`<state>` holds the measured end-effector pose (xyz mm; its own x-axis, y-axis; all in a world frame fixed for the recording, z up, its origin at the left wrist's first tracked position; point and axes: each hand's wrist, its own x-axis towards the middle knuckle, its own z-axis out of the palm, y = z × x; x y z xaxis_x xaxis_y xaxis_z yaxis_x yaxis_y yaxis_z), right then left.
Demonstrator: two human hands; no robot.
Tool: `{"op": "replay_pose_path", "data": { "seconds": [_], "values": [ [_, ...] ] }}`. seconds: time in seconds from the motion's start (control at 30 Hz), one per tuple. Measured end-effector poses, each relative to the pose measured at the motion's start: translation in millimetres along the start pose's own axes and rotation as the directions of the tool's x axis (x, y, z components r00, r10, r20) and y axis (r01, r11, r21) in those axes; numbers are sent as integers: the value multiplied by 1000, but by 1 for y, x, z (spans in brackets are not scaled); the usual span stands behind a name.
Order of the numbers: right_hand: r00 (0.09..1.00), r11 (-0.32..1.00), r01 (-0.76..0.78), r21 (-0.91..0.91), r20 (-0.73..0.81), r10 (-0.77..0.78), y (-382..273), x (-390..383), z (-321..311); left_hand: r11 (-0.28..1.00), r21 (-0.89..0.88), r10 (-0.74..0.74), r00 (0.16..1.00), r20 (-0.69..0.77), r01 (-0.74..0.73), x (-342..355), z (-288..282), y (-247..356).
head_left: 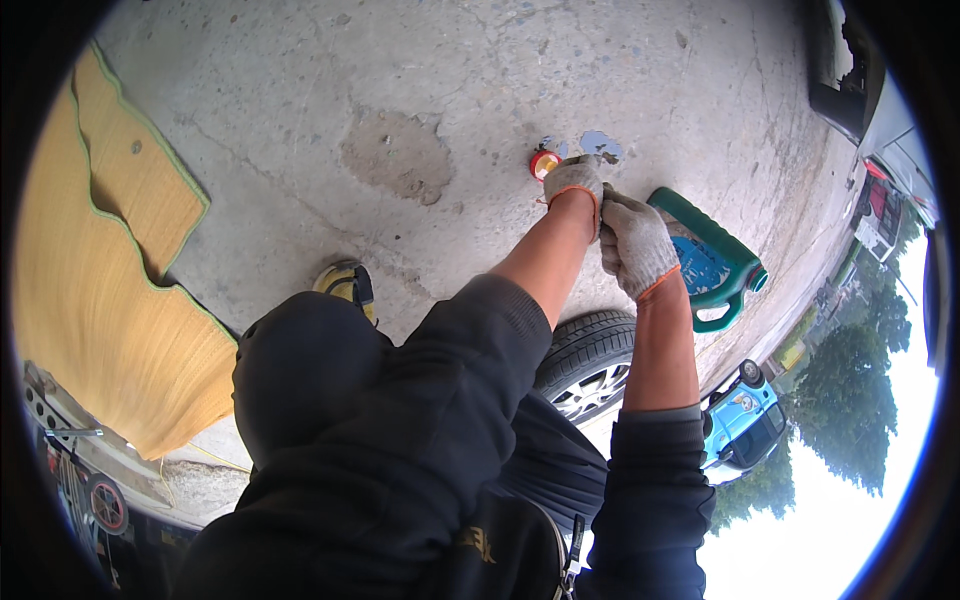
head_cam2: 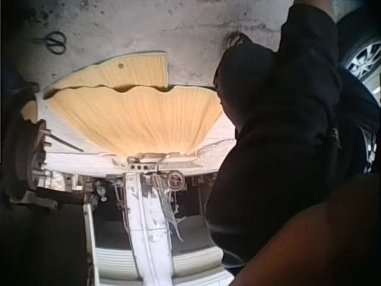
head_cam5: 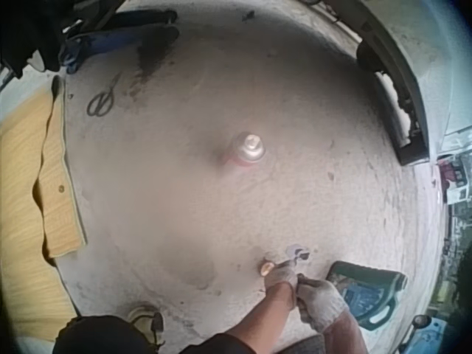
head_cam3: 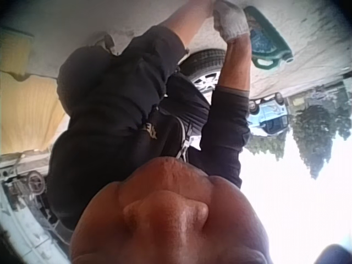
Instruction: The person kneels beside a white car with the front wheel removed and works on the wheel hub and suspension components. They retrieve a syringe and a green container, draw fluid into the syringe, and inject it into the hub area. The person then manipulates the suspension parts with both hands.
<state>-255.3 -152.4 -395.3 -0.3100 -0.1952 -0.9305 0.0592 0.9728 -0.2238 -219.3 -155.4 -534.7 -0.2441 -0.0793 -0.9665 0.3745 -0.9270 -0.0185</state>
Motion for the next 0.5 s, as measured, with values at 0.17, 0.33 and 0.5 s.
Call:
{"op": "replay_pose_path", "data": {
  "seconds": [0.17,0.33,0.5],
  "values": [
    [1000,999,-20,47,-17,21,2,-3,-1,999,-8,52,998,-28,-52,5,2,-11],
    [999,997,-34,69,-1,34,4,-3,-4,995,26,101,995,-23,-101,14,3,-21],
    [999,997,-43,71,27,41,4,-1,-6,997,-73,13,999,-32,-16,12,4,-20]
  ]
}}
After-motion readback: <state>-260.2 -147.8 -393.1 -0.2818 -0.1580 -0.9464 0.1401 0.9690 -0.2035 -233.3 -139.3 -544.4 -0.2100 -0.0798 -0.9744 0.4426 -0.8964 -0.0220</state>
